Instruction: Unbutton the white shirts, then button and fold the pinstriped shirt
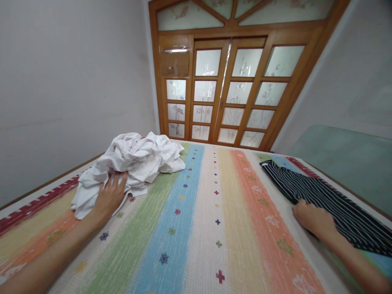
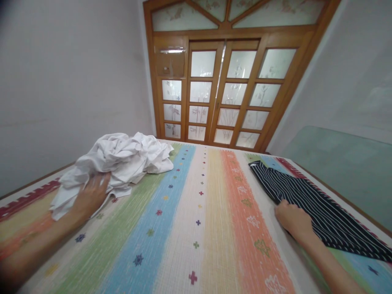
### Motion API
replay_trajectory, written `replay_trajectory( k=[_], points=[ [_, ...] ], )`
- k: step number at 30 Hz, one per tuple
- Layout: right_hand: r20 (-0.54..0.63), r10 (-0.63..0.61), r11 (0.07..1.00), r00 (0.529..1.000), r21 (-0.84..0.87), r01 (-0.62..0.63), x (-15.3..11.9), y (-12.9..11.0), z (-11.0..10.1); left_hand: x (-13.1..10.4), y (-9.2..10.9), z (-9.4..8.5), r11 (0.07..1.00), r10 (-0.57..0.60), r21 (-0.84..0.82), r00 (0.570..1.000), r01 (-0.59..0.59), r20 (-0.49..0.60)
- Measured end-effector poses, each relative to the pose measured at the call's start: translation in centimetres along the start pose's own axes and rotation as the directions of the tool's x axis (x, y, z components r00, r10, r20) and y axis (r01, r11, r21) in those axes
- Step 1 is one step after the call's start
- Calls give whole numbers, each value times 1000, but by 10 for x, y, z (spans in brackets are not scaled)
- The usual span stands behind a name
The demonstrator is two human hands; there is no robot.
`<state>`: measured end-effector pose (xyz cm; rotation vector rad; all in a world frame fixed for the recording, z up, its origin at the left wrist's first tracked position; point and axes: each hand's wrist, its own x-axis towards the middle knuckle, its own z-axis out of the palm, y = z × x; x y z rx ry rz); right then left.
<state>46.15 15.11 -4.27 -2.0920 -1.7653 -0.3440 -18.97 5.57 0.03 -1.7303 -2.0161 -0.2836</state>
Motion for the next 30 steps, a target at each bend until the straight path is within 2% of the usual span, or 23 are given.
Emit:
replay_trajectory(
  k=[3, 7, 10, 12, 13, 15, 17, 19, 21, 23, 25, 28, 30],
  points=[
    [167, -2, 953, 986, -298, 52, -1, -17, -11, -4, 2, 3, 1000, 15, 18, 1000, -15, -3],
    [242, 21, 926, 970, -371, 73, 6, -31, -28, -7, 0, -3, 999, 18, 30, 998, -19, 56],
    [303, 8, 922, 953, -370, 110, 8, -46, -41, -3, 2, -28, 997, 25, -73, 970, -8, 241],
    [342, -60, 915, 938, -357, 189, 1, -68, -48, 0, 10, -50, 989, 56, -149, 917, 4, 394],
    [356, -118, 910, 927, -334, 244, -6, -82, -53, 2, 18, -61, 987, 37, -155, 904, 33, 425],
    [388, -235, 898, 891, -265, 352, -24, -116, -63, 3, 40, -79, 981, 82, -196, 918, -5, 388],
    [418, -367, 874, 831, -150, 462, -43, -150, -76, 0, 68, -89, 930, 237, -344, 928, -131, 288],
    [439, -470, 853, 766, 0, 523, -58, -178, -90, -4, 97, -91, 838, 385, -498, 889, -223, 250],
    [451, -495, 855, 743, 101, 508, -62, -193, -101, -8, 124, -86, 766, 481, -591, 835, -252, 267],
    [441, -467, 877, 766, 116, 467, -57, -194, -103, -12, 146, -80, 736, 530, -619, 803, -275, 273],
    [426, -388, 914, 817, 67, 399, -46, -179, -96, -16, 163, -74, 708, 563, -636, 789, -307, 246],
    [422, -229, 962, 877, -40, 270, -26, -134, -72, -23, 184, -72, 629, 612, -691, 775, -357, 157],
    [387, -123, 979, 914, -103, 175, -17, -97, -55, -29, 199, -77, 543, 666, -733, 742, -411, 77]
  ],
)
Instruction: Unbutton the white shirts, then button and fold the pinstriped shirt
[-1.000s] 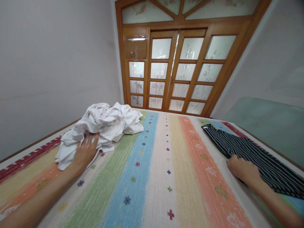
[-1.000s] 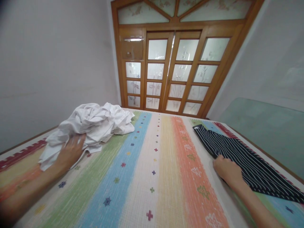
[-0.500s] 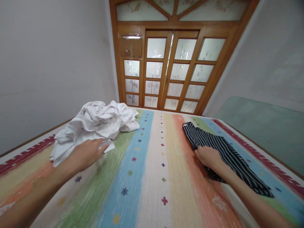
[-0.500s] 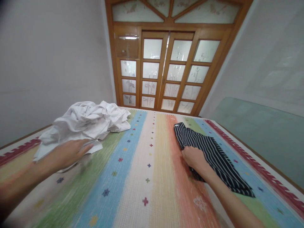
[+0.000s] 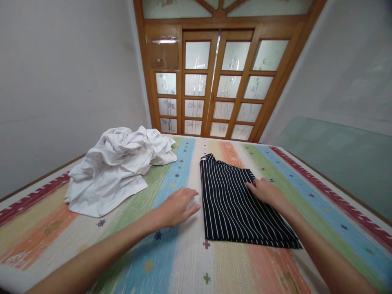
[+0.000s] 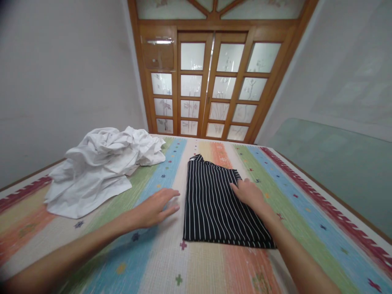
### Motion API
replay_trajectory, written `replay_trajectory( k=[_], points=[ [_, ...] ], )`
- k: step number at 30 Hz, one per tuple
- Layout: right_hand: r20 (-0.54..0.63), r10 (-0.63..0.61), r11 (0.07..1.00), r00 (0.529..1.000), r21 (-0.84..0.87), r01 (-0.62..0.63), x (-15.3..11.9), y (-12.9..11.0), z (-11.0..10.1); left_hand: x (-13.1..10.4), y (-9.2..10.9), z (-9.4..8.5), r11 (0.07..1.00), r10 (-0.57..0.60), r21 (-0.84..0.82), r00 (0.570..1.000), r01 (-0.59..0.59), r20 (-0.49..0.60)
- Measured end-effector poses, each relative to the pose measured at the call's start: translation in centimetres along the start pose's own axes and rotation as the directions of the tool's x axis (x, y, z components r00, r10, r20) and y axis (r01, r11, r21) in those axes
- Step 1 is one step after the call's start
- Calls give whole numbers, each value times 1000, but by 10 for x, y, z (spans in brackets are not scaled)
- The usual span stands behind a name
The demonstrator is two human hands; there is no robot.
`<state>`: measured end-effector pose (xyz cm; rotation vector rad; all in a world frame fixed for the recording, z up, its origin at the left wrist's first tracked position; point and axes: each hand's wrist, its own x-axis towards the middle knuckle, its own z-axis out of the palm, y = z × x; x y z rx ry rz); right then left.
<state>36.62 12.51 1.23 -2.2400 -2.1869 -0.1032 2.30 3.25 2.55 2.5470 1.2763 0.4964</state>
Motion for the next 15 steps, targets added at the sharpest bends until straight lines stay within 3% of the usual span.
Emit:
replay_trajectory(
  k=[2, 6, 10, 15],
  points=[
    [-12, 85, 995, 996, 48, -85, 6, 31, 16, 6, 19, 8, 991, 134, -23, 991, -134, 14],
    [60, -3, 929, 998, 369, -19, 3, 61, 29, 26, 56, 33, 943, 320, 62, 943, -326, 91],
    [64, -80, 751, 995, 660, 18, -12, 53, 22, 52, 85, 71, 901, 384, 169, 916, -399, 116],
    [248, -129, 443, 960, 881, -168, -28, 31, 13, 79, 113, 104, 917, 333, 183, 932, -355, 142]
  ],
)
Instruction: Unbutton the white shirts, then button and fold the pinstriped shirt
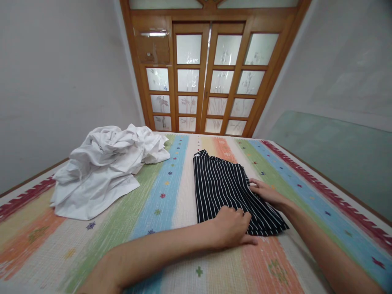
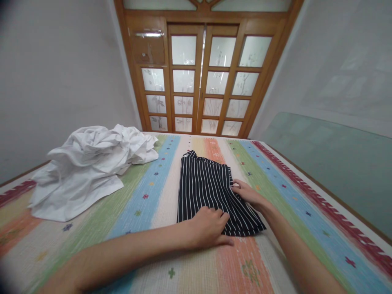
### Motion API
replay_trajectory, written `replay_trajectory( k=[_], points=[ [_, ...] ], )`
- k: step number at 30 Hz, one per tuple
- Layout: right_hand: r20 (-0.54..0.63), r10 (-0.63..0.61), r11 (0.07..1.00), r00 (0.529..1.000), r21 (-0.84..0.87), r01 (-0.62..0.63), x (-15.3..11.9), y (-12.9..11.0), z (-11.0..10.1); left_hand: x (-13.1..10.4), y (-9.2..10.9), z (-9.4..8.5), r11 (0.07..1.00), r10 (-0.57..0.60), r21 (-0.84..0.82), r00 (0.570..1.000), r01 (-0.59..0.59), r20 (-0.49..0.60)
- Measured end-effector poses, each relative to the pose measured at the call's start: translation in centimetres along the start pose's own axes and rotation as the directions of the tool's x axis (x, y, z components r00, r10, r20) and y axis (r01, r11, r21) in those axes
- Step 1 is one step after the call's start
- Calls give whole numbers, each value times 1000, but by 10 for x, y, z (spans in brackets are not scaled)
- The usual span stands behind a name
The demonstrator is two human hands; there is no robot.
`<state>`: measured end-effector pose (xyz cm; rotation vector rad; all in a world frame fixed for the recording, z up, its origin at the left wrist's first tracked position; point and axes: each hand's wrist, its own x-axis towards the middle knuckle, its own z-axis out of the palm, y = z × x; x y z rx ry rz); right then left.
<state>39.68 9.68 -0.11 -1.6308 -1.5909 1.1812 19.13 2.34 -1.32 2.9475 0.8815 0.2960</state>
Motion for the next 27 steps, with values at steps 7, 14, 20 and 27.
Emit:
replay_trajectory(
  k=[7, 14, 20, 27],
  points=[
    [8, -12, 997, 1000, 72, 11, -2, 1, 0, -3, -10, -16, 985, 14, -174, 997, 0, 75],
    [-24, 34, 950, 999, 311, -25, -2, 3, 2, -36, -46, -44, 886, -134, -448, 991, 117, -5],
    [43, -2, 899, 999, 437, -17, 2, -1, 16, -61, -71, -59, 802, 85, -598, 988, 7, 126],
    [41, -199, 948, 979, 259, 182, 1, -14, 38, -62, -66, -71, 774, -18, -621, 985, 124, 174]
  ],
)
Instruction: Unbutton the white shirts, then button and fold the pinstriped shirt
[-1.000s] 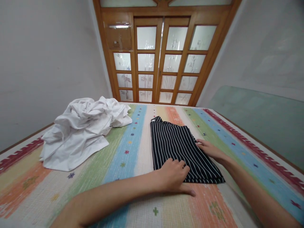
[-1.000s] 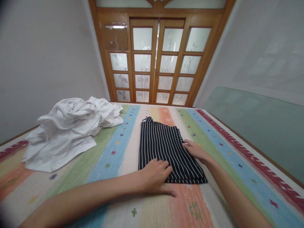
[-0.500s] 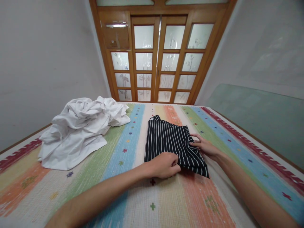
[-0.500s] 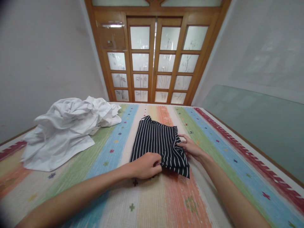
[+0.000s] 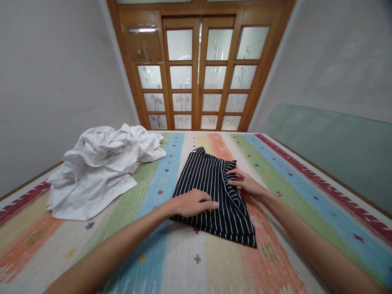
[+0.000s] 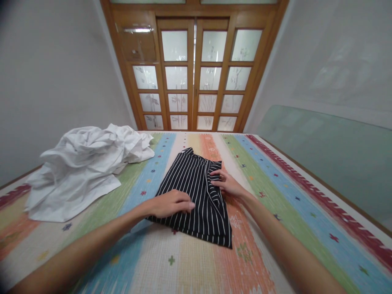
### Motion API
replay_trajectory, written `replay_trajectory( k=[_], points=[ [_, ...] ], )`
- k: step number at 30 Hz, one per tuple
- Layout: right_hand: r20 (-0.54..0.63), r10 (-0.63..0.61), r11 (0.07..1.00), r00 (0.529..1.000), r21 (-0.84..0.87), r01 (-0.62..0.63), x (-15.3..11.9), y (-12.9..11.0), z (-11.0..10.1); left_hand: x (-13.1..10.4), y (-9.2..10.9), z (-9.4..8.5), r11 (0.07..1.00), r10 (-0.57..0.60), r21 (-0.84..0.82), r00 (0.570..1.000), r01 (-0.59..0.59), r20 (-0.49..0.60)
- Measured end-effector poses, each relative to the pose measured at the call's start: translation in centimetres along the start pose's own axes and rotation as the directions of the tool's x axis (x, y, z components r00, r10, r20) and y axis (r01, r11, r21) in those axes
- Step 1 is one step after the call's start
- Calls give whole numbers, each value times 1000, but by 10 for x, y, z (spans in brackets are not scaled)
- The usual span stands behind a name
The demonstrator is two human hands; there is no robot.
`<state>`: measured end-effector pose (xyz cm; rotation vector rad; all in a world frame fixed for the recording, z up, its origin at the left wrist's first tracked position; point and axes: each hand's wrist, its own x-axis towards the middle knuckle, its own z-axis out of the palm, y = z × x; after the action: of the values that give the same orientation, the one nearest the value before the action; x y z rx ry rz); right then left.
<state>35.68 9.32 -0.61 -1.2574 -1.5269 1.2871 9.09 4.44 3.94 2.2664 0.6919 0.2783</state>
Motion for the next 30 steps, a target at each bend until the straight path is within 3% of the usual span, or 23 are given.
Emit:
replay_trajectory(
  k=[2, 4, 6, 9, 15, 21, 25, 30],
  points=[
    [-6, -94, 993, 996, -71, 94, 0, -3, 11, 7, 2, 4, 994, -107, 17, 979, 112, -172],
    [11, -165, 984, 986, -71, 165, 0, -5, 22, 17, 0, 8, 978, -207, -38, 926, 206, -316],
    [58, -191, 980, 980, -48, 194, 0, -5, 34, 29, -6, 12, 948, -316, -170, 873, 271, -370],
    [156, -213, 976, 965, -22, 219, 1, -5, 47, 42, -17, 16, 883, -436, -348, 822, 314, -365],
    [114, -270, 962, 956, 85, 261, 2, -5, 57, 47, -35, 23, 900, -410, -350, 777, 260, -478],
    [19, -274, 956, 961, 112, 271, 4, 2, 65, 48, -51, 26, 860, -470, -435, 748, 267, -469],
    [-82, -303, 953, 949, -1, 304, 8, 1, 60, 46, -55, 18, 868, -452, -447, 718, 217, -529],
    [-272, -322, 926, 907, -291, 242, 13, -8, 27, 30, -62, -3, 878, -433, -451, 669, 162, -604]
  ],
)
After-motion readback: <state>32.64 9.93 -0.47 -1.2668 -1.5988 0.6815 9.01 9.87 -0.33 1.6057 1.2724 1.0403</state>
